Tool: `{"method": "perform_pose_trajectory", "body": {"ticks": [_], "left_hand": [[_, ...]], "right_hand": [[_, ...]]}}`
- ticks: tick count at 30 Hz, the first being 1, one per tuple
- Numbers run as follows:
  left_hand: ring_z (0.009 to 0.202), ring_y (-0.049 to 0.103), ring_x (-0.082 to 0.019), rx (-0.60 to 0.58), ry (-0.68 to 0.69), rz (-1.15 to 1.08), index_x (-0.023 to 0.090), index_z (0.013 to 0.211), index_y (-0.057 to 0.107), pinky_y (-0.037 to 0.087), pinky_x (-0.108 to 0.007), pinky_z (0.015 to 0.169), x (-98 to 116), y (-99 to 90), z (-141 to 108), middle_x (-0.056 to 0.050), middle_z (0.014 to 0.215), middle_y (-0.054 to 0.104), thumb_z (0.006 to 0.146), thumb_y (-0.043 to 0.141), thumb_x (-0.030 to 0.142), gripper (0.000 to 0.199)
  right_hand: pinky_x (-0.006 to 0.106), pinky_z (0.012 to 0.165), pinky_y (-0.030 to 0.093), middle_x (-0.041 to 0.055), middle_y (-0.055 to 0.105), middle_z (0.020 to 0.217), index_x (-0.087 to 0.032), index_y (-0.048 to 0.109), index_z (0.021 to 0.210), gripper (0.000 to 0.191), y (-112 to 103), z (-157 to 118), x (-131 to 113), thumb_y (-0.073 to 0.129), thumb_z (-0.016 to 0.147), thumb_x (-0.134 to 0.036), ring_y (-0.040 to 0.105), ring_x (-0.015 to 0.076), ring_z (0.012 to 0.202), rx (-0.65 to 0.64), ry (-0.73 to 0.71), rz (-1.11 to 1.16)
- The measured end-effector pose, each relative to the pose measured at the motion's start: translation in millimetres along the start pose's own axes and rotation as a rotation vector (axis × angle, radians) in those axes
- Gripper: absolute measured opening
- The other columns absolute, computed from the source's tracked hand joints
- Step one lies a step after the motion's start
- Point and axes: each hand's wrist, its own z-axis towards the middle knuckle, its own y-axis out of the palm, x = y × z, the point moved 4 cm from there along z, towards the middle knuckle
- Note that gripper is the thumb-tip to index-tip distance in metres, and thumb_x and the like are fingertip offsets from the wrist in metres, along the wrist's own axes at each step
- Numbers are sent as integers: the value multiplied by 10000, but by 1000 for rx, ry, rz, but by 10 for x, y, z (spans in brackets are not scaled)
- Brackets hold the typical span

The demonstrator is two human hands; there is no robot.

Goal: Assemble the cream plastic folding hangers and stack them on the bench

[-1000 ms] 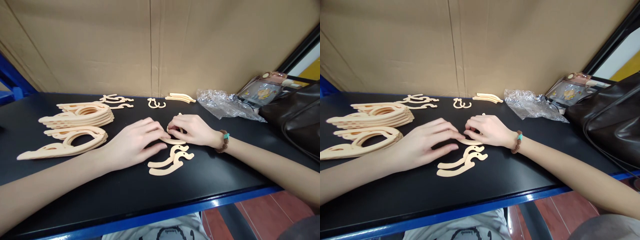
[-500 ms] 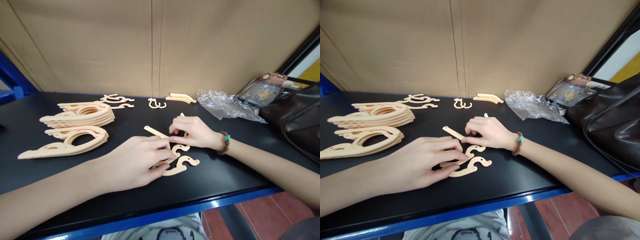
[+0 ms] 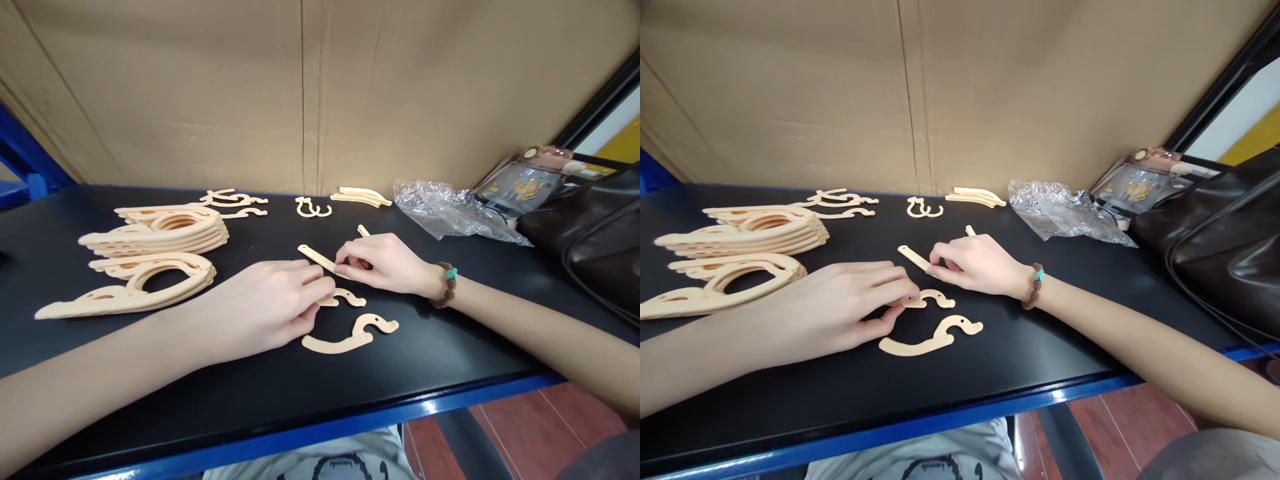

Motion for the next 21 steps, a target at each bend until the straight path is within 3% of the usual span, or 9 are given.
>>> {"method": "perform_pose_trajectory", "body": {"ticks": [6,10,14,17,21], "left_hand": [[717,539,-148,-7,-63,32,188,906,572,387,-265,635,-140,-58,11,-8,837,569,850,405,115,191],[671,535,-169,-18,-180,89,192,821,552,359,-284,590,-259,-94,25,-15,764,550,879,375,184,187],[682,539,-217,-55,-247,295,183,742,549,383,-340,644,-406,-50,9,-51,731,559,916,339,241,279],[817,556,-269,-23,-210,445,161,835,597,403,-400,745,-450,-21,-1,-103,879,604,906,331,201,278],[902,548,-260,38,-148,379,156,943,600,410,-401,803,-390,7,10,-99,1034,602,937,328,254,289]], "right_hand": [[228,570,284,-30,525,559,-183,618,852,312,28,7,15,411,965,-388,453,98,512,-54,20,-150],[241,595,286,-19,546,570,-188,628,872,317,27,4,24,383,972,-363,464,109,520,-79,24,-218],[242,591,276,-18,560,587,-187,619,844,310,24,8,26,384,971,-345,464,107,525,-100,32,-216],[240,577,268,-27,524,558,-186,622,844,338,8,7,20,390,968,-399,459,105,518,-92,56,-202],[231,571,275,-51,480,533,-187,636,916,417,-16,1,3,460,902,-565,459,97,510,-77,65,-120]]}}
